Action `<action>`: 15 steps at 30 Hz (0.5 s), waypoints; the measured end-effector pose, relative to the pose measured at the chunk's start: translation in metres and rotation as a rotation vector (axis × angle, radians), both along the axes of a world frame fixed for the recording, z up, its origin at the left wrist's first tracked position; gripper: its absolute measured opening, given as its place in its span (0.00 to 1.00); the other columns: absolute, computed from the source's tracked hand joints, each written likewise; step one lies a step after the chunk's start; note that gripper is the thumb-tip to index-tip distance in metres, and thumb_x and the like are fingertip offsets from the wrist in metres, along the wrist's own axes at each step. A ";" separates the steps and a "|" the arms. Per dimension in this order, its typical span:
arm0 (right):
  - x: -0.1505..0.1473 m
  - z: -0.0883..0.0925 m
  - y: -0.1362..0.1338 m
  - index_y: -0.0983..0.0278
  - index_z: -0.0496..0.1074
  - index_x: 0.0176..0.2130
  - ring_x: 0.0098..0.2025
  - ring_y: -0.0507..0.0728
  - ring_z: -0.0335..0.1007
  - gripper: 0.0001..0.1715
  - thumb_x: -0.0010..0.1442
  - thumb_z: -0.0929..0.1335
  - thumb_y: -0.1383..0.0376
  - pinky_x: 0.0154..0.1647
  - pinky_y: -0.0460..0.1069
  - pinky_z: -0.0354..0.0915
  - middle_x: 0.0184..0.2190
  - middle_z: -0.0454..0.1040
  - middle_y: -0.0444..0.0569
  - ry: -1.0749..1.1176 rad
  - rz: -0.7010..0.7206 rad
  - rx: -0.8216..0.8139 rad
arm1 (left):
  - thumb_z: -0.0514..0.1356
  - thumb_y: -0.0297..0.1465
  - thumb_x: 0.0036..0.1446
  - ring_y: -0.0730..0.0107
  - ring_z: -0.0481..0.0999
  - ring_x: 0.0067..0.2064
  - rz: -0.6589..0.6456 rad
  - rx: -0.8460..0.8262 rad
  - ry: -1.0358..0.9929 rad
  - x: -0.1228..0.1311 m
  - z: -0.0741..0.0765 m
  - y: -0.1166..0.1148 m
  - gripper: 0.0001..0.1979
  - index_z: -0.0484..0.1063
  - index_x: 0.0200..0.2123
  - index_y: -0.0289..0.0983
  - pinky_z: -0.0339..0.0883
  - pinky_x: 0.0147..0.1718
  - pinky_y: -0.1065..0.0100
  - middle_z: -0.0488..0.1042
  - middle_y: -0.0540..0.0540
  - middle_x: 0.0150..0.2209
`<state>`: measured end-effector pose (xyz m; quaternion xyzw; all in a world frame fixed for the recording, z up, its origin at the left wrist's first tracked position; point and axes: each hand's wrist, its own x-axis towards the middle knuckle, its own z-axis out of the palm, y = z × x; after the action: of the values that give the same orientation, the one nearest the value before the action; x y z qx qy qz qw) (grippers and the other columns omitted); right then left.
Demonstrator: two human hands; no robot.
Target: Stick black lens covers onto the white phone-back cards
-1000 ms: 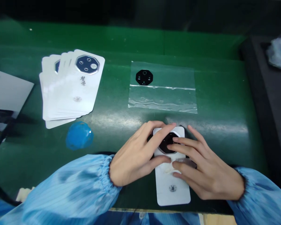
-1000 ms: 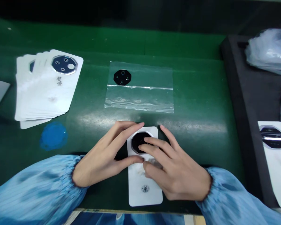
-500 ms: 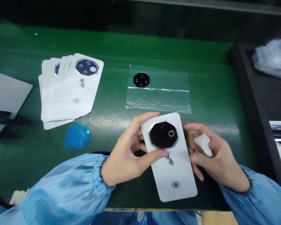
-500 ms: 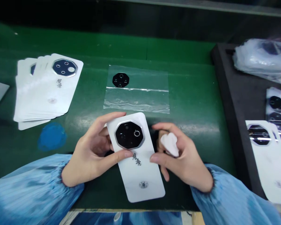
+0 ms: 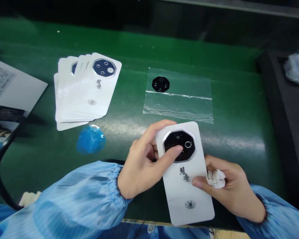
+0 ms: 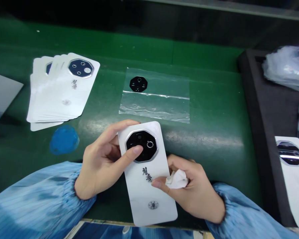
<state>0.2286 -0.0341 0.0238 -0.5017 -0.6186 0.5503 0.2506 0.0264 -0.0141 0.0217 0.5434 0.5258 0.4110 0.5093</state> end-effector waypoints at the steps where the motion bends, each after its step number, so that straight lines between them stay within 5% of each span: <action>1: 0.001 0.001 0.000 0.61 0.70 0.28 0.18 0.45 0.59 0.09 0.55 0.73 0.64 0.16 0.39 0.55 0.19 0.69 0.37 0.000 0.002 -0.002 | 0.63 0.32 0.59 0.83 0.64 0.19 0.001 0.009 0.008 0.000 0.000 0.000 0.15 0.68 0.50 0.45 0.60 0.14 0.85 0.69 0.57 0.23; 15: 0.001 0.001 -0.001 0.63 0.69 0.26 0.18 0.45 0.57 0.11 0.54 0.73 0.63 0.16 0.40 0.54 0.17 0.66 0.38 0.003 0.005 -0.048 | 0.55 0.33 0.66 0.82 0.61 0.19 -0.011 0.042 0.038 -0.003 -0.001 0.000 0.10 0.69 0.50 0.46 0.56 0.15 0.79 0.69 0.56 0.23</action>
<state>0.2296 -0.0350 0.0245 -0.5053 -0.6058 0.5666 0.2381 0.0238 -0.0139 0.0202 0.5645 0.5237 0.4088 0.4899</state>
